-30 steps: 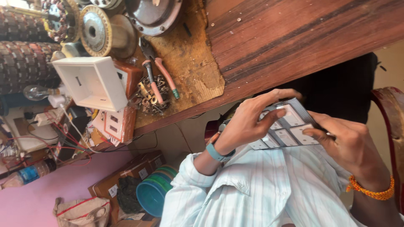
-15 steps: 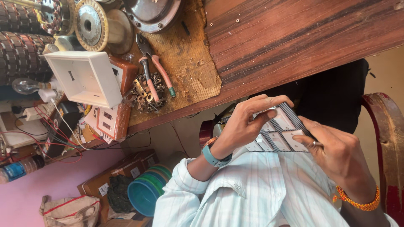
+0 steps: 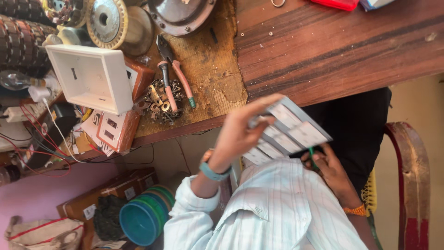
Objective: The person assembles a multi-gang electrical switchboard by inserting white switch and socket modules into a metal plate. They use a green screwdriver to tighten screws on each module and a pair of pliers to secure the components in place.
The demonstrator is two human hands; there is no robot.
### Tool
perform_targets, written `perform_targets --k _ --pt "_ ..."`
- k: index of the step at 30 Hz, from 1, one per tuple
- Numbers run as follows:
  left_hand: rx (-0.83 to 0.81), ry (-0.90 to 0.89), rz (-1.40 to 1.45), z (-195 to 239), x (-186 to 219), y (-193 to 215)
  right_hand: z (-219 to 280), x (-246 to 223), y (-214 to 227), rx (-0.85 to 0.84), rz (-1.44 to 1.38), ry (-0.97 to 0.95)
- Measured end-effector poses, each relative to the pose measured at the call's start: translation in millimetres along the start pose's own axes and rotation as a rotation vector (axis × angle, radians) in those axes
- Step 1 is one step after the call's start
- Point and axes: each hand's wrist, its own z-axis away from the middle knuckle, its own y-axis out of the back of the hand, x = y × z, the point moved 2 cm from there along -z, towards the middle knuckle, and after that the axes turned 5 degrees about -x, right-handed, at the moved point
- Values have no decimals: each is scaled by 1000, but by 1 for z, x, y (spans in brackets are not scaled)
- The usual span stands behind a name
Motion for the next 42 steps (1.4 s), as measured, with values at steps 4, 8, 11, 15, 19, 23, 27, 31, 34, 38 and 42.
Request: perform_targets --k 4,8,11,15,19,23,27,31,34,38,42 --pt "-5 348 -395 -2 2 44 17 -30 13 421 432 99" --pt "147 -126 -269 -8 -1 57 46 -105 9 721 384 578" --pt "118 -28 -109 -5 -22 52 66 -153 -9 730 571 864" --pt "-49 -26 134 7 -51 24 57 -193 -36 614 829 998" --pt "-47 27 167 22 -84 8 35 -196 -67 510 975 986" --pt "-15 70 181 21 -89 14 7 -209 -89 460 1068 1030" --pt "31 45 144 16 -81 15 -11 -209 -103 439 1128 1035" --pt "65 177 64 16 -83 14 -23 -197 -109 386 1178 998" --pt "112 208 -34 17 -81 14 -30 -191 -110 300 1155 985" --pt "173 234 -71 13 -79 12 -30 -186 -114 147 985 989" --pt "171 275 -101 14 -82 10 -30 -185 -118 46 846 995"
